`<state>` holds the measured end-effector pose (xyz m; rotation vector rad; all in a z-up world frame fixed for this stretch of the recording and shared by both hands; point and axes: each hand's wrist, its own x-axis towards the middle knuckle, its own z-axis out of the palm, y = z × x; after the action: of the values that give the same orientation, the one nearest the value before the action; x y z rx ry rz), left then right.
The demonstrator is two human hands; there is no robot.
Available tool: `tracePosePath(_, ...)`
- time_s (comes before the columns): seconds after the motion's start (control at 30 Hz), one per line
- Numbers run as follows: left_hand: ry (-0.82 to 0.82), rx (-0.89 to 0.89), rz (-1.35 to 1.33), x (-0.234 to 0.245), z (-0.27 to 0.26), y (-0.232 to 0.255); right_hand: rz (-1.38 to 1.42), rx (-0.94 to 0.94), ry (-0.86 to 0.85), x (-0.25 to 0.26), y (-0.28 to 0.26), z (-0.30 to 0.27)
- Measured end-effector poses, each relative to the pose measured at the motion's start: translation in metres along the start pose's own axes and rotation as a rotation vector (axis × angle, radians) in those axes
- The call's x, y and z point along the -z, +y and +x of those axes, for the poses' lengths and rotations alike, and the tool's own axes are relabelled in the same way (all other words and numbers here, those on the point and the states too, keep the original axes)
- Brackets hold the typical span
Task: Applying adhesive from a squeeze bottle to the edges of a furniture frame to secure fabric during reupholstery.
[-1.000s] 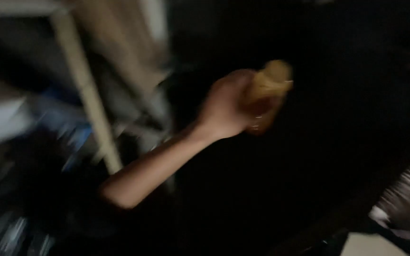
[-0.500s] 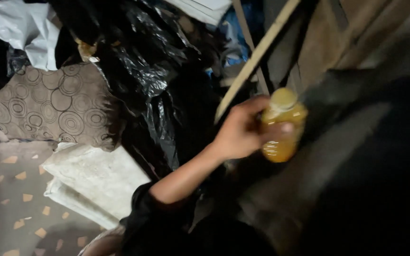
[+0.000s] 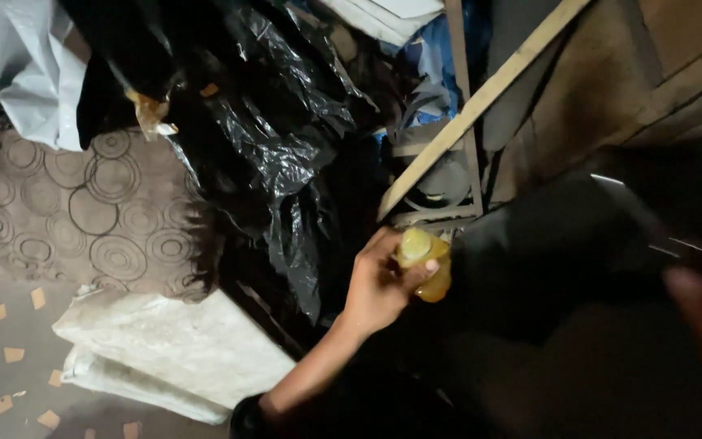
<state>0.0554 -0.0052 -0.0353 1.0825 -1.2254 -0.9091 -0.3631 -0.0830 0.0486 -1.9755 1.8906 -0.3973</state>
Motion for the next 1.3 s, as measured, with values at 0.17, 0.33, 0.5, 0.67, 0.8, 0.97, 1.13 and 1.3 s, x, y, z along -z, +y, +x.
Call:
tracePosePath(0.17, 0.074, 0.026, 0.100, 0.035, -0.015, -0.023, -0.443, -0.056, -0.385, -0.050, -0.200, 0.019)
tracePosePath(0.33, 0.148, 0.012, -0.020, 0.064, -0.042, -0.027, -0.256, 0.068, -0.755, -0.127, -0.266, 0.043)
tracePosePath(0.5, 0.236, 0.001, 0.047, 0.088, -0.067, -0.021, 0.300, 0.224, -1.077, -0.204, -0.277, 0.047)
tracePosePath(0.67, 0.300, 0.076, -0.105, 0.101, -0.102, -0.034, 0.407, 0.401, -1.117, -0.283, -0.255, 0.024)
tracePosePath(0.8, 0.247, 0.045, -0.221, 0.117, -0.118, -0.042, 0.612, 0.499, -1.067, -0.302, -0.254, 0.009)
tracePosePath(0.97, 0.255, 0.059, -0.176, 0.128, -0.137, -0.051, 0.706, 0.270, -1.165, -0.332, -0.254, -0.005)
tracePosePath(1.13, 0.405, -0.021, -0.013, 0.136, -0.159, -0.061, 0.708, 0.037, -1.190, -0.339, -0.283, -0.012)
tracePosePath(1.3, 0.654, 0.030, -0.011, 0.141, -0.192, -0.091, 0.594, 0.583, -0.947, -0.446, -0.222, 0.056)
